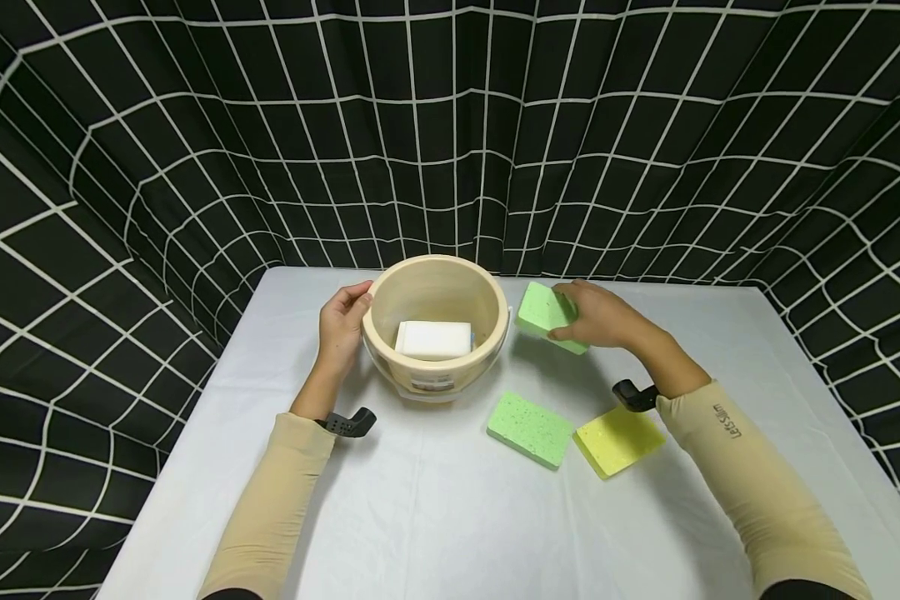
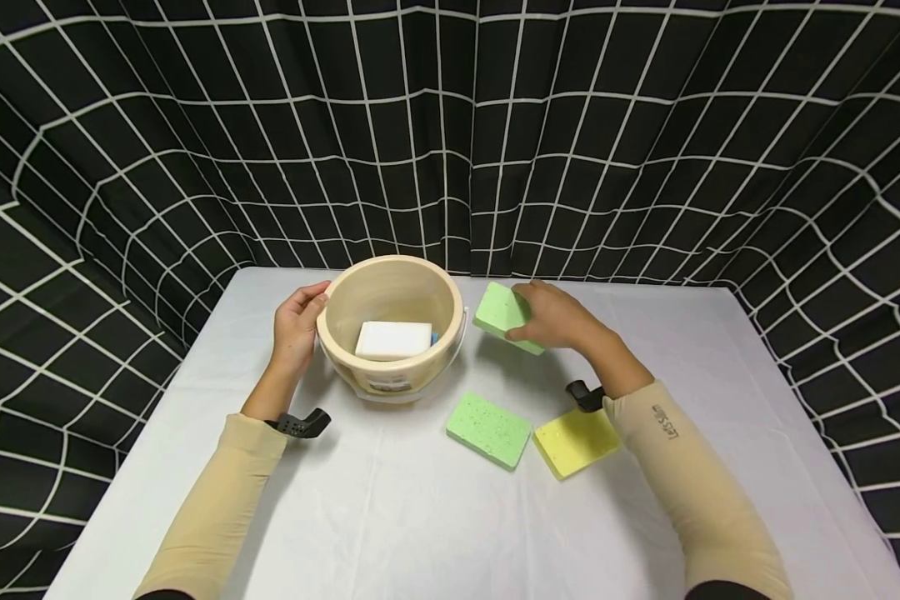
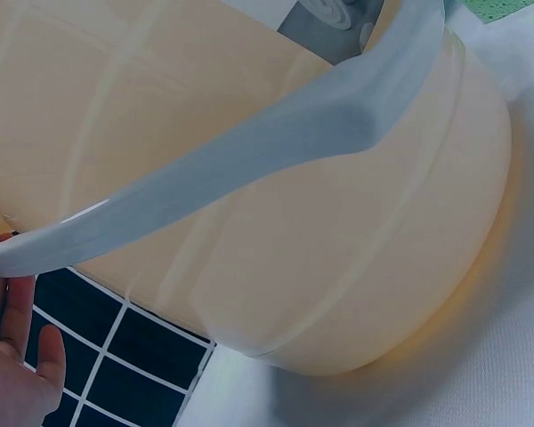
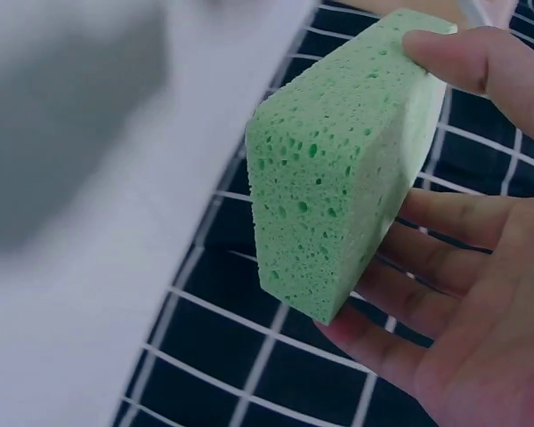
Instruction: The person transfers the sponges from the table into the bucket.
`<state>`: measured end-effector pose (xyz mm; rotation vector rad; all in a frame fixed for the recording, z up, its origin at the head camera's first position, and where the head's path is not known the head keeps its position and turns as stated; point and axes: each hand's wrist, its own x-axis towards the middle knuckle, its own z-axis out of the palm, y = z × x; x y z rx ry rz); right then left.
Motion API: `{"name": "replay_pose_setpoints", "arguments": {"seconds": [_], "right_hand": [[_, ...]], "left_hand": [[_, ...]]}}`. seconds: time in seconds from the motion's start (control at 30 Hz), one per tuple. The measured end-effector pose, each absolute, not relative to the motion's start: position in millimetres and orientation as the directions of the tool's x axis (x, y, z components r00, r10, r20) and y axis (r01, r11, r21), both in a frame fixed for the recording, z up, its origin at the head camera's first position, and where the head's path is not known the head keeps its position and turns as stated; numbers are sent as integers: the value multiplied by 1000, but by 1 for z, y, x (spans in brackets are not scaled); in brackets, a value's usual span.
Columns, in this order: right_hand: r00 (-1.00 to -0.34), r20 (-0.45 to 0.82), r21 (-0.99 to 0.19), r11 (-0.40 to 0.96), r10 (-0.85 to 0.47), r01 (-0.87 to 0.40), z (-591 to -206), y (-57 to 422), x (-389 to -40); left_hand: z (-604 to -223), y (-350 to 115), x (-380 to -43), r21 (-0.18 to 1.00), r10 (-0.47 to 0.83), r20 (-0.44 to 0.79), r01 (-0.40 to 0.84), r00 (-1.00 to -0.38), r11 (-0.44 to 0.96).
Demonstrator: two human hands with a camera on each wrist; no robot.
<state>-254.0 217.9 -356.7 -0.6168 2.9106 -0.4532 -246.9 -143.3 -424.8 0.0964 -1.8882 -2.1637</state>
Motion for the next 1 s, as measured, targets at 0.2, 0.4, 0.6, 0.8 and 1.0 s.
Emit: {"name": "replay_pose_setpoints", "arguments": {"seconds": [0.2, 0.4, 0.6, 0.8, 1.0], "right_hand": [[-912, -45, -316, 872, -407, -374, -332, 208, -263], [-908, -8, -312, 864, -418, -395, -317, 200, -270], [-896, 5, -330, 846, -443, -420, -310, 190, -273], [-879, -2, -348, 824, -477, -446, -301, 169, -275], [-862, 4, -346, 808, -506, -476, -290, 145, -275]], "left_hand": [[-425, -145, -248, 982, -240, 120, 151, -963, -115], [-425, -145, -248, 984, -230, 117, 144, -966, -106], [-426, -145, -248, 985, -231, 110, 136, -967, -103], [-427, -146, -248, 985, -247, 100, 131, -964, -112], [-426, -144, -248, 983, -239, 116, 146, -964, -113]]}}
